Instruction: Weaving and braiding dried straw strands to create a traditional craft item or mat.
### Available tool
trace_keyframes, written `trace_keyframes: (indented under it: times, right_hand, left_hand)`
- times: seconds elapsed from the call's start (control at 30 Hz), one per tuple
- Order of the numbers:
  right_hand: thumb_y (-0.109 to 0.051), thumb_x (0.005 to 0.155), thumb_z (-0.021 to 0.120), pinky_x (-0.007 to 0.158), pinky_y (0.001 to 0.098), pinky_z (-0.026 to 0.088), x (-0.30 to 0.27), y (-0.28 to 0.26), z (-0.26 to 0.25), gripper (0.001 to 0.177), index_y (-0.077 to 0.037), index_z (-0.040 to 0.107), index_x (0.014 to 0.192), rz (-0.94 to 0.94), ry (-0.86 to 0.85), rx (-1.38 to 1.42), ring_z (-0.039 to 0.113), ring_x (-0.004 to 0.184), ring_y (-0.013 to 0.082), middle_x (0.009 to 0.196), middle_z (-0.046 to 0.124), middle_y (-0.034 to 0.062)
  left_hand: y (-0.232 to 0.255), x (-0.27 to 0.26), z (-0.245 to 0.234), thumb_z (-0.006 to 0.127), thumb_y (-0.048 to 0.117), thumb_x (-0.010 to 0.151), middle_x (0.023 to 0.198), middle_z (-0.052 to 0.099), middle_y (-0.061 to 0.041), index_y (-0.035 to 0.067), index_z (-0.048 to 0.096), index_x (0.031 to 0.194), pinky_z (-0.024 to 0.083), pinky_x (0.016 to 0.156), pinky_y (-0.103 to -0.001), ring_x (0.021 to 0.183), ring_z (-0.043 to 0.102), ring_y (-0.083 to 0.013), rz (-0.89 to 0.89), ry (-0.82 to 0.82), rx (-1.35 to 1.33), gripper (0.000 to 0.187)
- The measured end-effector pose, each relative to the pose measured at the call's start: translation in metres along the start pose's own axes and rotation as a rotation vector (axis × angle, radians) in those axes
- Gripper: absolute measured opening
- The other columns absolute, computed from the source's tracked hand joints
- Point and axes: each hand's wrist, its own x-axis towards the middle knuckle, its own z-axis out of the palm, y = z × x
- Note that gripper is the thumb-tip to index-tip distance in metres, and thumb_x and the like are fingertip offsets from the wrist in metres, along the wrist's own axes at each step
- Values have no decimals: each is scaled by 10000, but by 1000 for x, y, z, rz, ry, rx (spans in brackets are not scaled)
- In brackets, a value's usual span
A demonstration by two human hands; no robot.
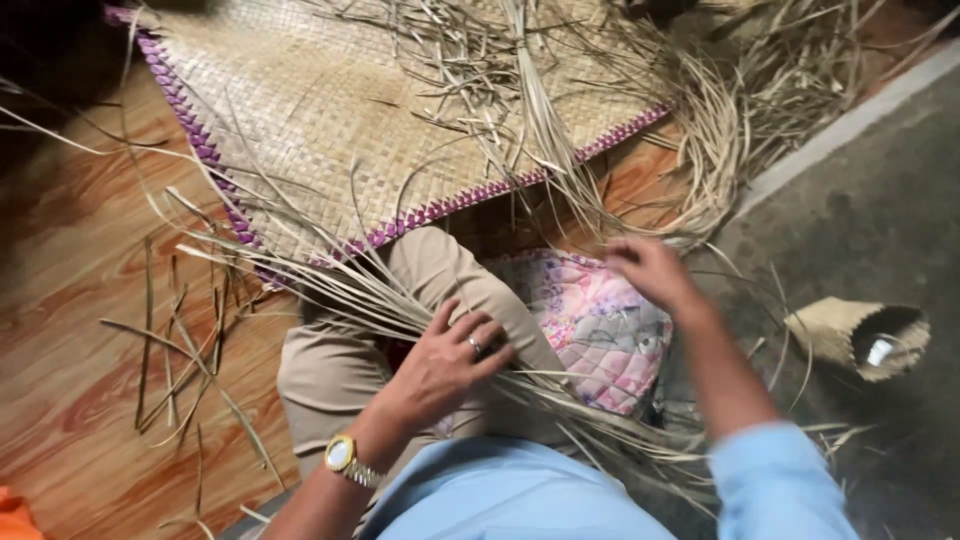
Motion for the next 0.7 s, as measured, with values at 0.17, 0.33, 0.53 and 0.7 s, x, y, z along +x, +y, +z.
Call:
trace_keyframes:
  times: [0.17, 0.33, 0.53, 0.7]
  right_hand:
    - [-267, 893, 773, 914, 476, 521, 126, 27, 27, 421, -86, 663, 1256, -138, 513, -339, 613, 1120, 355, 1243, 658, 184]
    - [-544, 724, 808, 1211, 640, 105, 111, -25, 31, 1275, -219, -39, 1619, 332, 249, -415, 89, 1518, 438, 1695, 7, 133]
    - [-240, 979, 591, 818, 487, 553, 150, 21, -10, 285, -97, 669, 1213, 464, 349, -479, 666, 1008, 414, 1107, 684, 224]
    - [-65, 1050, 591, 763, 458, 568, 137, -38, -75, 186, -77, 705, 1197, 83, 639, -429, 684, 882, 311, 938, 731, 150]
  left_hand:
    - [16, -10, 11, 636, 155, 857, 1381, 546, -141, 209, 548, 1372, 311, 1093, -668, 1323, 489, -375, -111, -99, 63, 525]
    - [18, -4, 14, 696, 162, 780, 1370, 538, -142, 207, 537, 1395, 331, 1059, -698, 1303, 483, -370, -173, -120, 52, 637]
    - [14, 7, 9, 761, 142, 655, 1319, 552, -146, 185, 573, 1350, 356, 1045, -670, 1246, 509, -360, -187, -74, 5, 721]
    - [20, 13, 5, 865, 159, 475, 1364, 513, -133, 217, 520, 1424, 272, 1092, -719, 1287, 464, -339, -247, -198, 25, 1011]
